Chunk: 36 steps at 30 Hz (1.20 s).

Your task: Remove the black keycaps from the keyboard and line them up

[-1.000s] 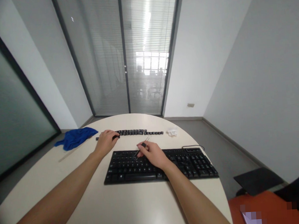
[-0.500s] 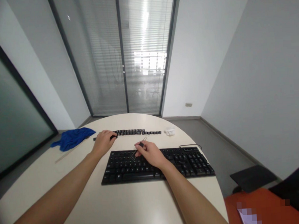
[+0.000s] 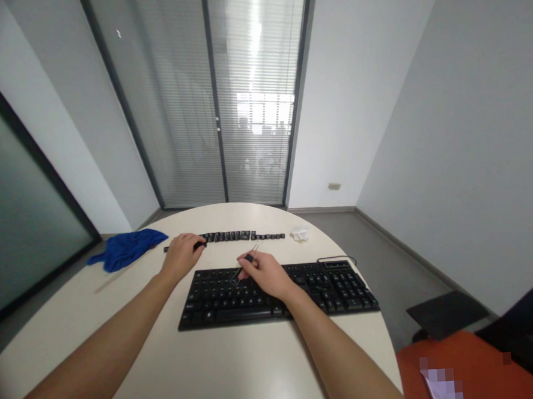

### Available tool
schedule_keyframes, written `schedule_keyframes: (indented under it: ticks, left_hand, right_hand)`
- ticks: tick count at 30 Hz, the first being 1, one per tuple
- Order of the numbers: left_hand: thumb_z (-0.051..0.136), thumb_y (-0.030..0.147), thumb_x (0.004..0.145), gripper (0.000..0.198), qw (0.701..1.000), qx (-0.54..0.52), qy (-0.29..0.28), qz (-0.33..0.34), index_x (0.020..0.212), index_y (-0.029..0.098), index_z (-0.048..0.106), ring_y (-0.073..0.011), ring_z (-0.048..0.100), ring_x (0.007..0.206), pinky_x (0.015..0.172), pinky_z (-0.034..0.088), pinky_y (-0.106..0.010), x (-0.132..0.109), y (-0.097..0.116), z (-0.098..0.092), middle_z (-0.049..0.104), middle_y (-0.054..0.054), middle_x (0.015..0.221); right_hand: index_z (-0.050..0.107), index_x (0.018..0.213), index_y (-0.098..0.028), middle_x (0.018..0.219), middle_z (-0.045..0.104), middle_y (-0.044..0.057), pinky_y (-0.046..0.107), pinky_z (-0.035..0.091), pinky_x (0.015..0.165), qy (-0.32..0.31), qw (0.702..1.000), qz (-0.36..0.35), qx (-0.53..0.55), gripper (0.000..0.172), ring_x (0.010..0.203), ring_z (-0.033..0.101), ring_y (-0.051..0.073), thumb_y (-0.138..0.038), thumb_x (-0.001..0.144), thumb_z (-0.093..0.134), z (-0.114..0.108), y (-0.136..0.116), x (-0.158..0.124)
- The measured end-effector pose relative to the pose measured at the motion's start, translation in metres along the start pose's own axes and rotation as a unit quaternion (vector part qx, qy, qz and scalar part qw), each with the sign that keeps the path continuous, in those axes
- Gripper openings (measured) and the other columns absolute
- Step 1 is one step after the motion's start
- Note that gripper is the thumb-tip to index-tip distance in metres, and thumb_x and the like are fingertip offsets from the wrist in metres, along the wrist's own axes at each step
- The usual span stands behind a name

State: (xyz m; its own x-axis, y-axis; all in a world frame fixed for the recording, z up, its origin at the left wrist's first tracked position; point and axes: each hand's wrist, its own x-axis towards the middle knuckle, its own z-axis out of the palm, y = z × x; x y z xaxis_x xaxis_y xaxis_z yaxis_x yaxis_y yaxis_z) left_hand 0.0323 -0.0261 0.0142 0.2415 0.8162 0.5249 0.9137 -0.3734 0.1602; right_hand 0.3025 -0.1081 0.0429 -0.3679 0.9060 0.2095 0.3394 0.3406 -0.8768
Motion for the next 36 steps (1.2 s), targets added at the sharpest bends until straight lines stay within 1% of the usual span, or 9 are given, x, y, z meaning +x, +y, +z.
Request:
schedule_keyframes:
  ticks: [5, 9, 15, 19, 21, 24, 28, 32, 36]
  left_hand:
    - [0.053, 0.025, 0.086, 0.019, 0.999, -0.034, 0.019, -0.006, 0.098, 0.02, 0.067, -0.029, 0.056, 0.103, 0.094, 0.041, -0.044, -0.003, 0.013, -0.006, 0.068, -0.009, 0.105]
    - [0.051, 0.025, 0.088, 0.021, 0.994, -0.107, 0.012, 0.023, 0.105, 0.019, 0.062, -0.0264, 0.056, 0.105, 0.096, 0.042, -0.042, -0.006, 0.039, -0.019, 0.066, -0.008, 0.107]
    - [0.051, 0.027, 0.087, 0.028, 0.964, -0.247, -0.097, -0.016, 0.113, 0.018, 0.054, -0.0243, 0.059, 0.107, 0.095, 0.047, -0.039, -0.028, 0.097, -0.035, 0.063, -0.01, 0.112]
    - [0.053, 0.044, 0.089, 0.053, 0.947, -0.262, -0.18, 0.051, 0.134, 0.018, 0.044, -0.0275, 0.049, 0.126, 0.108, 0.036, -0.042, -0.049, 0.117, -0.04, 0.053, -0.013, 0.136]
    - [0.054, 0.048, 0.088, 0.062, 0.944, -0.239, -0.206, 0.096, 0.139, 0.017, 0.04, -0.0297, 0.044, 0.13, 0.112, 0.031, -0.045, -0.055, 0.119, -0.042, 0.049, -0.014, 0.141]
    - [0.053, 0.051, 0.087, 0.065, 0.942, -0.221, -0.22, 0.122, 0.14, 0.017, 0.039, -0.0308, 0.044, 0.13, 0.111, 0.03, -0.047, -0.056, 0.116, -0.044, 0.049, -0.014, 0.141]
    - [0.056, 0.053, 0.086, 0.069, 0.936, -0.23, -0.234, 0.126, 0.142, 0.019, 0.036, -0.0306, 0.043, 0.131, 0.11, 0.032, -0.046, -0.051, 0.109, -0.045, 0.047, -0.014, 0.143]
    - [0.058, 0.056, 0.083, 0.077, 0.931, -0.214, -0.277, 0.107, 0.144, 0.016, 0.033, -0.0324, 0.037, 0.136, 0.112, 0.03, -0.047, -0.048, 0.096, -0.047, 0.039, -0.017, 0.148]
    - [0.059, 0.051, 0.082, 0.068, 0.933, -0.203, -0.274, 0.114, 0.138, 0.017, 0.039, -0.0312, 0.046, 0.128, 0.108, 0.034, -0.046, -0.048, 0.092, -0.053, 0.048, -0.016, 0.139]
  right_hand:
    - [0.063, 0.107, -0.016, 0.078, 0.075, 0.006, 0.031, 0.051, 0.077, -0.001, 1.0, 0.001, -0.008, 0.04, 0.076, 0.071, 0.02, -0.051, 0.093, 0.049, -0.001, 0.0, 0.001]
    - [0.062, 0.098, -0.017, 0.078, 0.075, 0.006, 0.028, 0.051, 0.072, -0.008, 1.0, 0.004, -0.005, 0.038, 0.074, 0.07, 0.018, -0.051, 0.094, 0.047, -0.003, 0.001, 0.001]
    - [0.061, 0.09, -0.018, 0.077, 0.072, 0.003, 0.027, 0.049, 0.07, 0.004, 0.999, -0.011, -0.052, 0.035, 0.073, 0.067, 0.018, -0.049, 0.096, 0.045, -0.017, 0.001, -0.002]
    - [0.061, 0.083, -0.018, 0.071, 0.069, 0.002, 0.027, 0.047, 0.069, 0.019, 0.994, -0.034, -0.105, 0.038, 0.068, 0.064, 0.016, -0.049, 0.096, 0.044, -0.029, 0.0, -0.005]
    - [0.061, 0.084, -0.018, 0.072, 0.068, 0.002, 0.027, 0.047, 0.064, 0.013, 0.993, -0.033, -0.112, 0.038, 0.061, 0.061, 0.015, -0.05, 0.096, 0.044, -0.032, -0.001, -0.006]
    - [0.061, 0.084, -0.018, 0.075, 0.068, 0.002, 0.026, 0.046, 0.059, -0.012, 0.992, -0.036, -0.121, 0.039, 0.056, 0.058, 0.014, -0.051, 0.095, 0.045, -0.033, -0.004, -0.008]
    - [0.062, 0.083, -0.018, 0.073, 0.067, 0.002, 0.027, 0.048, 0.063, -0.03, 0.992, -0.046, -0.112, 0.039, 0.062, 0.062, 0.016, -0.051, 0.094, 0.046, -0.031, -0.009, -0.009]
    - [0.063, 0.084, -0.017, 0.074, 0.068, 0.003, 0.027, 0.049, 0.067, -0.044, 0.993, -0.052, -0.097, 0.038, 0.066, 0.064, 0.017, -0.05, 0.094, 0.047, -0.027, -0.013, -0.009]
    - [0.066, 0.086, -0.017, 0.075, 0.068, 0.003, 0.026, 0.048, 0.067, -0.058, 0.99, -0.065, -0.107, 0.038, 0.068, 0.063, 0.017, -0.05, 0.094, 0.048, -0.018, -0.015, -0.009]
